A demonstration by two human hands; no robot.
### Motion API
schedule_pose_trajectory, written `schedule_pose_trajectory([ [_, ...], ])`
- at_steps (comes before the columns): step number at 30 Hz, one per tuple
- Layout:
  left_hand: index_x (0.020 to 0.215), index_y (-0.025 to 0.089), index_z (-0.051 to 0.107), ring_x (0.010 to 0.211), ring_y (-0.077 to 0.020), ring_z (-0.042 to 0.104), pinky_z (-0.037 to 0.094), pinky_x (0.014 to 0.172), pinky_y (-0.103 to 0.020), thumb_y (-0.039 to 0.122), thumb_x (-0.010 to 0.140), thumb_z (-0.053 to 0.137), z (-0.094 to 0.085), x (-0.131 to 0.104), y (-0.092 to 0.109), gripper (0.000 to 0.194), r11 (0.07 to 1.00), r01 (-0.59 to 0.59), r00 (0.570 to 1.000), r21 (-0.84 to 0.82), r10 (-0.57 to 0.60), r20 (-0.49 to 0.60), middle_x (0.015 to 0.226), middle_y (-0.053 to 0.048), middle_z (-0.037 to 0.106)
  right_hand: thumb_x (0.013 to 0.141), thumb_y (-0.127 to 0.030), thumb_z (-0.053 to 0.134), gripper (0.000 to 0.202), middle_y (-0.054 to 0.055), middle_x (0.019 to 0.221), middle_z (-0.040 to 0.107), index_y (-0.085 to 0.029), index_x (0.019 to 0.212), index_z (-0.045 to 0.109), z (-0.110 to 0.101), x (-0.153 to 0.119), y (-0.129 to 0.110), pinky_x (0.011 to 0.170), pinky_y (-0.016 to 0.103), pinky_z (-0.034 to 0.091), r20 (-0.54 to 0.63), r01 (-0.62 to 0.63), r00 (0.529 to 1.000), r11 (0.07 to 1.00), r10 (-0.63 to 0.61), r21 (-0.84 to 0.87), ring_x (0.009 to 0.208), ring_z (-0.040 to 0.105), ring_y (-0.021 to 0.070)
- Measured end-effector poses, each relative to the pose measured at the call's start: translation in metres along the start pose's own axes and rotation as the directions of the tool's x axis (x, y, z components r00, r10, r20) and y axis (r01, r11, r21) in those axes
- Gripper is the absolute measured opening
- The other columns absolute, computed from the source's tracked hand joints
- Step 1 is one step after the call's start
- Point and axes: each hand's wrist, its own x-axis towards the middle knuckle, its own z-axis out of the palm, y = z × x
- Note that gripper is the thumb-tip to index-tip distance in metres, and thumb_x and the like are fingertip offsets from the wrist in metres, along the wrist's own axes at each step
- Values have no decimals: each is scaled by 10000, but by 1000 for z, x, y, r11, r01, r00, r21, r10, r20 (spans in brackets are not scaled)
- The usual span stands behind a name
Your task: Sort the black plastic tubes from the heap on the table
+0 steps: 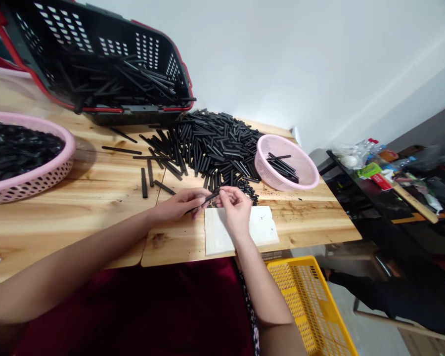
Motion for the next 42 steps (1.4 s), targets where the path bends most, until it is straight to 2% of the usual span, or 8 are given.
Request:
schedule_pose_trajectory([
  [7,1087,96,588,726,-29,480,370,650,-123,460,825,533,4,0,5,452,984,10,989,177,16,-144,826,-25,579,740,-407,723,370,57,748,643,-111,956,675,-4,-3,-6,666,253,581,5,-30,1000,999,30,-26,642,623,117],
  [14,1055,94,600,731,-37,476,358,660,-131,459,818,527,6,-1,5,441,979,-30,984,201,65,-166,830,-27,580,732,-409,715,347,76,867,657,-108,870,610,-6,-2,-6,702,260,586,6,-47,999,998,47,46,697,642,116],
  [18,1058,104,601,715,-31,467,354,658,-133,450,823,526,6,-1,4,425,971,-27,981,236,72,-181,830,-18,573,773,-357,673,285,49,777,629,-116,925,653,-11,0,-7,689,241,572,21,-18,1000,999,19,-39,662,624,104],
  [24,1047,107,620,613,-12,362,277,591,-133,420,844,501,6,-3,4,391,961,-37,986,275,80,-147,670,19,485,821,-295,619,227,71,965,621,-150,964,719,-17,1,-9,693,207,540,169,167,976,970,-137,-179,737,606,88],
  [30,1049,110,627,646,-17,390,295,611,-130,418,842,508,6,-3,5,389,956,-39,982,292,91,-165,699,12,512,806,-311,641,294,52,825,633,-131,1036,674,-19,2,-6,725,224,541,157,53,987,980,-23,-194,723,615,103],
  [34,1050,110,633,630,-14,385,290,599,-127,417,844,507,6,-3,4,390,949,-41,980,311,98,-170,695,11,524,809,-281,641,220,76,951,641,-137,955,721,-20,2,-11,718,216,536,205,175,971,951,-123,-256,795,625,115],
  [36,1051,116,638,619,-13,385,287,594,-127,416,846,506,6,-3,2,387,943,-42,980,331,103,-169,686,13,524,823,-276,634,241,74,1007,640,-161,1014,725,-21,1,-15,723,204,531,228,237,958,925,-173,-296,845,622,114],
  [42,1098,136,620,647,-18,425,308,614,-125,402,851,505,5,-3,0,381,936,-33,978,349,102,-180,706,16,538,866,-314,611,397,77,1015,657,-159,1231,606,-22,-4,-23,788,220,532,268,212,953,939,-139,-269,842,634,105],
])
